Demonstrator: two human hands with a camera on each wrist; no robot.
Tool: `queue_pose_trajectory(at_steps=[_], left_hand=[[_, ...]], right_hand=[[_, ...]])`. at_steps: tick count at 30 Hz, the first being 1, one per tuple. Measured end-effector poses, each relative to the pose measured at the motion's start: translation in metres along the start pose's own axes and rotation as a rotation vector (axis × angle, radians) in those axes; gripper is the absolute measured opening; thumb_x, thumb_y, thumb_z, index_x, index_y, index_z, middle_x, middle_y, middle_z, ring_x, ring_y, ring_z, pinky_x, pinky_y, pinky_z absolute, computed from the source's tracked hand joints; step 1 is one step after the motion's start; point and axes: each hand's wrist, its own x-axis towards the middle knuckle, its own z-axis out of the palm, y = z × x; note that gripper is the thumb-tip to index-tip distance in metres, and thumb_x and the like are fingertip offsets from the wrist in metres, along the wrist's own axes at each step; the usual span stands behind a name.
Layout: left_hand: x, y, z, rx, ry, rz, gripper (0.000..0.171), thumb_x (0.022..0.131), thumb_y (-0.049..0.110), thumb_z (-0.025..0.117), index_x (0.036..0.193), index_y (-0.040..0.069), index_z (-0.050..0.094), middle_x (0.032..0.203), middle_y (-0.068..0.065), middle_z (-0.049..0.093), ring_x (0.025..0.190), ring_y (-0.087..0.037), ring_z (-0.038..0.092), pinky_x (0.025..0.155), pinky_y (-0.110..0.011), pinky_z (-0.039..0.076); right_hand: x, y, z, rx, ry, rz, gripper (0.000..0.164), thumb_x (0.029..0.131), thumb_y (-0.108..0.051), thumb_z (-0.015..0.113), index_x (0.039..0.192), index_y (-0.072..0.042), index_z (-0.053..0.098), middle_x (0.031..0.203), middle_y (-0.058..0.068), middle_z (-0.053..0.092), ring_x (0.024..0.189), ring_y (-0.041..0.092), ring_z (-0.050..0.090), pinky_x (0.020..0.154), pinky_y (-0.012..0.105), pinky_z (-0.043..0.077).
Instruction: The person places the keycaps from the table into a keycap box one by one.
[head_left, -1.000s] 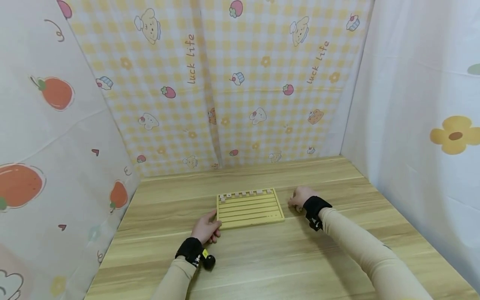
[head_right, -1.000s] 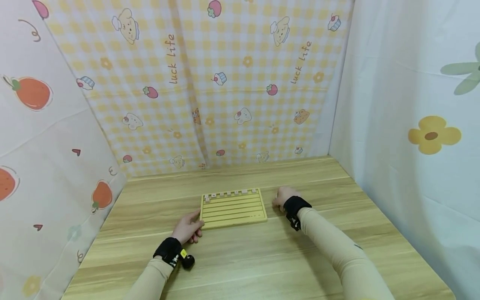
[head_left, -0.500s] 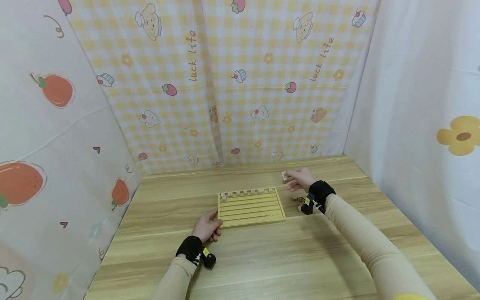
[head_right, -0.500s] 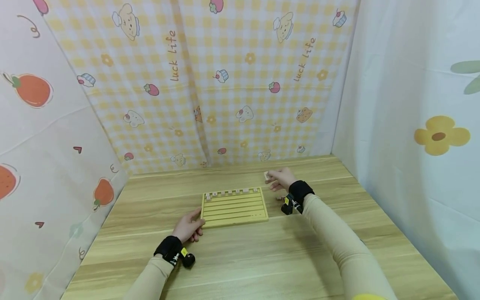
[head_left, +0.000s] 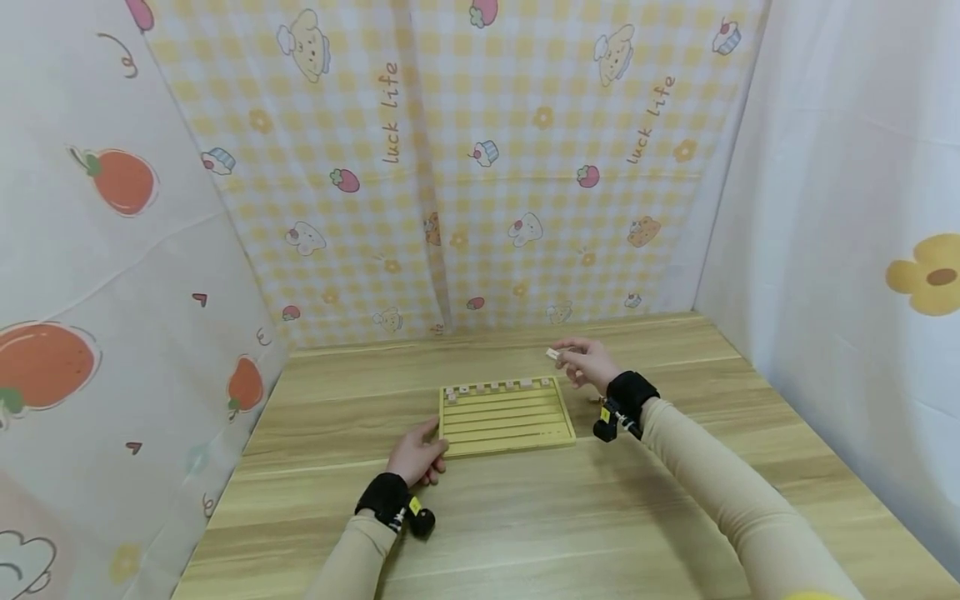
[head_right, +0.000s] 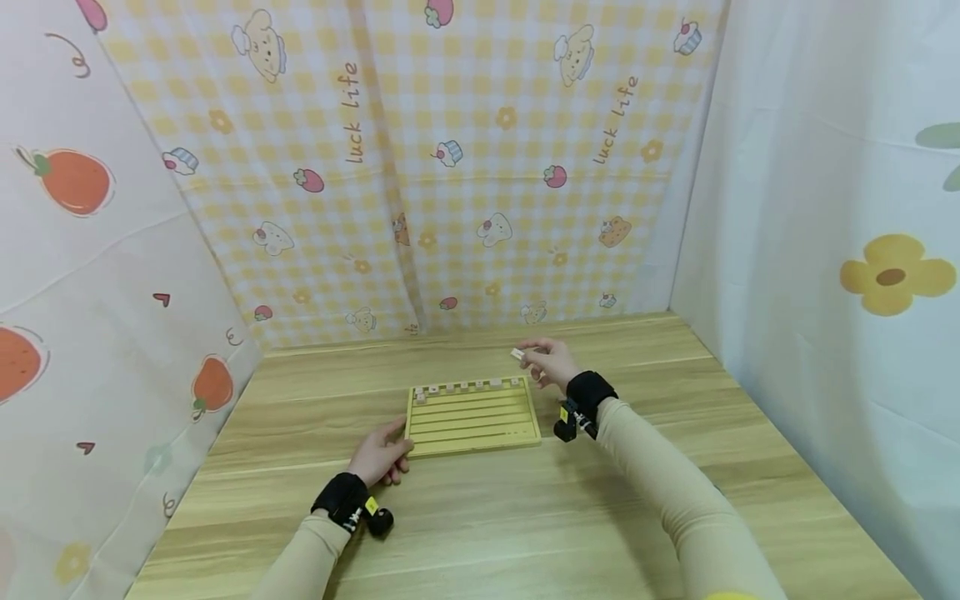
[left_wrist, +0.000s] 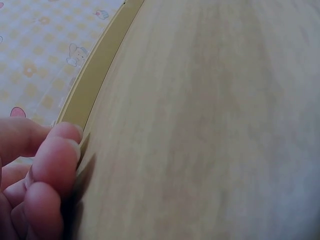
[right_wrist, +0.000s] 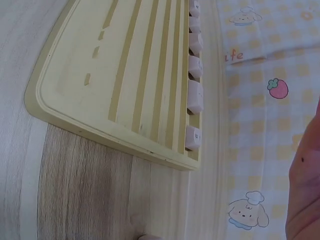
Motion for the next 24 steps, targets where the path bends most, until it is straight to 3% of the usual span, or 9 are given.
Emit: queue_pose_trajectory(at_steps=[4,11,16,19,22,24], left_hand=[[0.001,-0.002,0.000,0.005,-0.001,0.001,0.063,0.096,0.016,0.059,0.152,0.004,0.030,0.057,-0.004,0.060,0.040,-0.012,0.053,0.038,-0.025,0.042],[0.002,-0.001,-0.001,0.003,-0.001,0.000,0.063,0.096,0.017,0.059,0.151,0.004,0.031,0.058,-0.004,0.061,0.040,-0.012,0.052,0.038,-0.024,0.042],[0.001,0.001,-0.002,0.015,0.008,0.002,0.062,0.096,0.017,0.059,0.151,0.004,0.032,0.058,-0.004,0.061,0.040,-0.012,0.052,0.038,-0.024,0.042],[-0.001,0.002,-0.001,0.009,0.011,0.006,0.063,0.096,0.016,0.059,0.151,0.003,0.032,0.058,-0.004,0.061,0.040,-0.012,0.052,0.038,-0.024,0.042],[-0.001,0.001,0.000,-0.010,0.006,0.012,0.063,0.096,0.016,0.060,0.151,0.002,0.032,0.057,-0.005,0.061,0.039,-0.012,0.052,0.037,-0.024,0.042],[-0.001,-0.001,0.001,-0.027,-0.003,0.007,0.064,0.096,0.016,0.060,0.151,0.003,0.031,0.057,-0.004,0.060,0.039,-0.012,0.052,0.037,-0.024,0.042]], right_hand=[[0.001,0.001,0.004,0.007,-0.015,0.013,0.036,0.096,-0.003,0.051,0.130,0.008,0.054,0.099,0.022,0.059,0.058,0.015,0.050,0.053,0.029,0.045],[0.007,0.008,0.016,0.019,-0.051,0.055,0.037,0.098,-0.012,0.058,0.131,0.004,0.054,0.098,0.006,0.063,0.076,0.022,0.062,0.062,0.034,0.052],[0.014,0.018,0.030,-0.037,0.011,0.057,0.040,0.095,-0.016,0.064,0.127,0.004,0.053,0.108,0.015,0.062,0.085,0.032,0.064,0.067,0.042,0.055],[0.023,0.031,0.036,-0.010,0.033,0.006,0.038,0.092,-0.017,0.067,0.122,0.003,0.055,0.108,0.019,0.061,0.085,0.033,0.063,0.068,0.044,0.055],[0.058,0.077,0.023,0.049,-0.067,-0.143,0.035,0.090,-0.019,0.070,0.121,-0.005,0.061,0.101,0.015,0.062,0.082,0.029,0.064,0.066,0.042,0.055],[0.087,0.112,0.011,0.007,-0.147,-0.216,0.037,0.093,-0.015,0.067,0.128,-0.007,0.060,0.097,0.015,0.060,0.084,0.029,0.063,0.069,0.041,0.055]])
